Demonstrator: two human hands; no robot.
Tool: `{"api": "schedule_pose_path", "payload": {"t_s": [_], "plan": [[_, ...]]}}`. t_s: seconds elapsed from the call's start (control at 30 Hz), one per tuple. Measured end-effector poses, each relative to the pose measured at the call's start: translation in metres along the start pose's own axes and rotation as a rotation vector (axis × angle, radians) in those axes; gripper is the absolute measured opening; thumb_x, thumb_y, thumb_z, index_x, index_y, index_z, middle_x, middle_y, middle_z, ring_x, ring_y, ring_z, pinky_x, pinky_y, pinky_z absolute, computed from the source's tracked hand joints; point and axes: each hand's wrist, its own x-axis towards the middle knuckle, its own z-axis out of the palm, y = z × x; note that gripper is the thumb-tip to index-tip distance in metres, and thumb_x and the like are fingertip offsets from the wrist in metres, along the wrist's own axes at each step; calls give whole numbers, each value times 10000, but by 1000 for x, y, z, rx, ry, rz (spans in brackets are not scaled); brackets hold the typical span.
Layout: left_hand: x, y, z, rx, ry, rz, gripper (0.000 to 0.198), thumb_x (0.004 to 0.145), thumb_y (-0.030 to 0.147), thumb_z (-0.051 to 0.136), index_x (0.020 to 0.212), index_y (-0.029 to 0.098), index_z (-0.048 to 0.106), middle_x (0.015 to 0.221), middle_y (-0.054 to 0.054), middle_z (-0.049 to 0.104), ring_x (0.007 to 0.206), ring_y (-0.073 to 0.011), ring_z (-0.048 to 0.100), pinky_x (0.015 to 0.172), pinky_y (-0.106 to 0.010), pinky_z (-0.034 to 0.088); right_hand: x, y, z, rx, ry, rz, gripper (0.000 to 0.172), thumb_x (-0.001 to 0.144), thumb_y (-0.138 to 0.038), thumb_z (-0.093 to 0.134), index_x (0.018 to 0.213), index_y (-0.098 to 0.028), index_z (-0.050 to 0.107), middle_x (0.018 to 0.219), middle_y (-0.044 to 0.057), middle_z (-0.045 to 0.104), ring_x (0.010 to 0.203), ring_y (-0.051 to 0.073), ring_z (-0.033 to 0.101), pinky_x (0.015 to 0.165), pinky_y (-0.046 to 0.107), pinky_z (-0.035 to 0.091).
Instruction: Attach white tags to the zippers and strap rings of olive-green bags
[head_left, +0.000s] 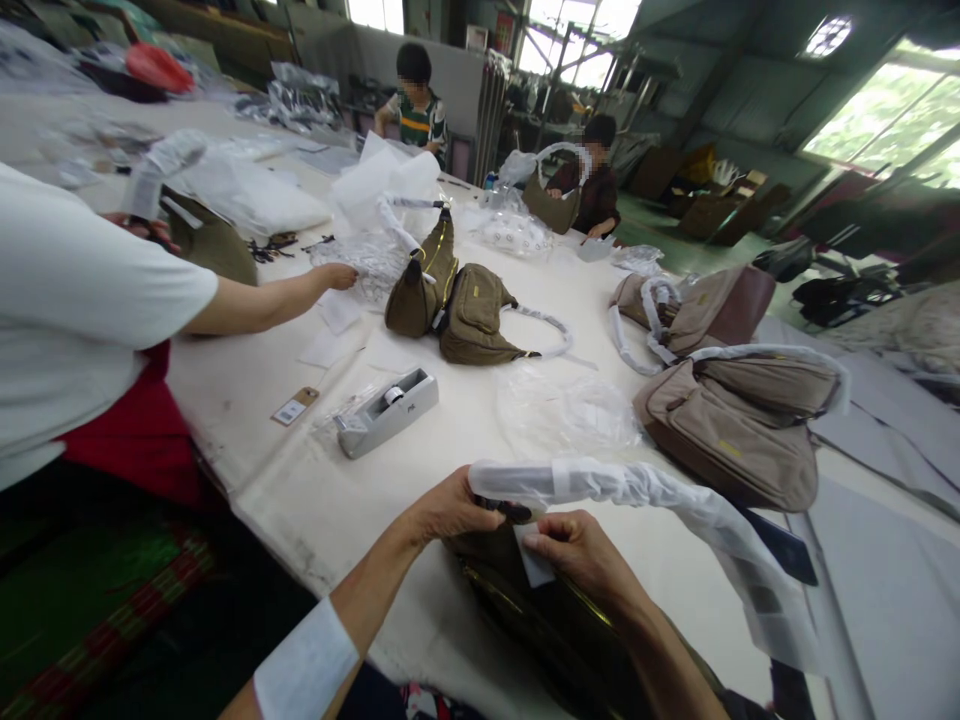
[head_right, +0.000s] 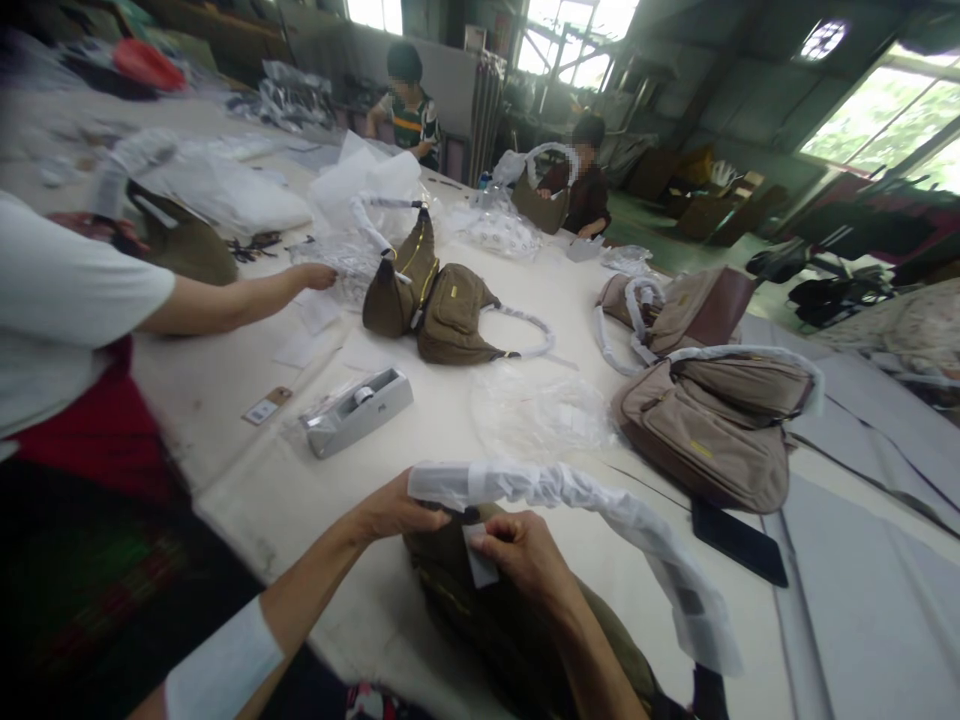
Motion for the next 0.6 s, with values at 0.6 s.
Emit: {"api": "schedule_pose_path", "payload": {"t_s": [0.6], "plan": [[9,-23,-18,159,-75,-1,252,580,88,625,823,134,669,743,-10,623,682,-130,530,634,-228,424,0,-6,-5,-43,-56,11,218,725,-306,607,617,-123,660,487,-45,451,484,77,356,475,207,232]]}}
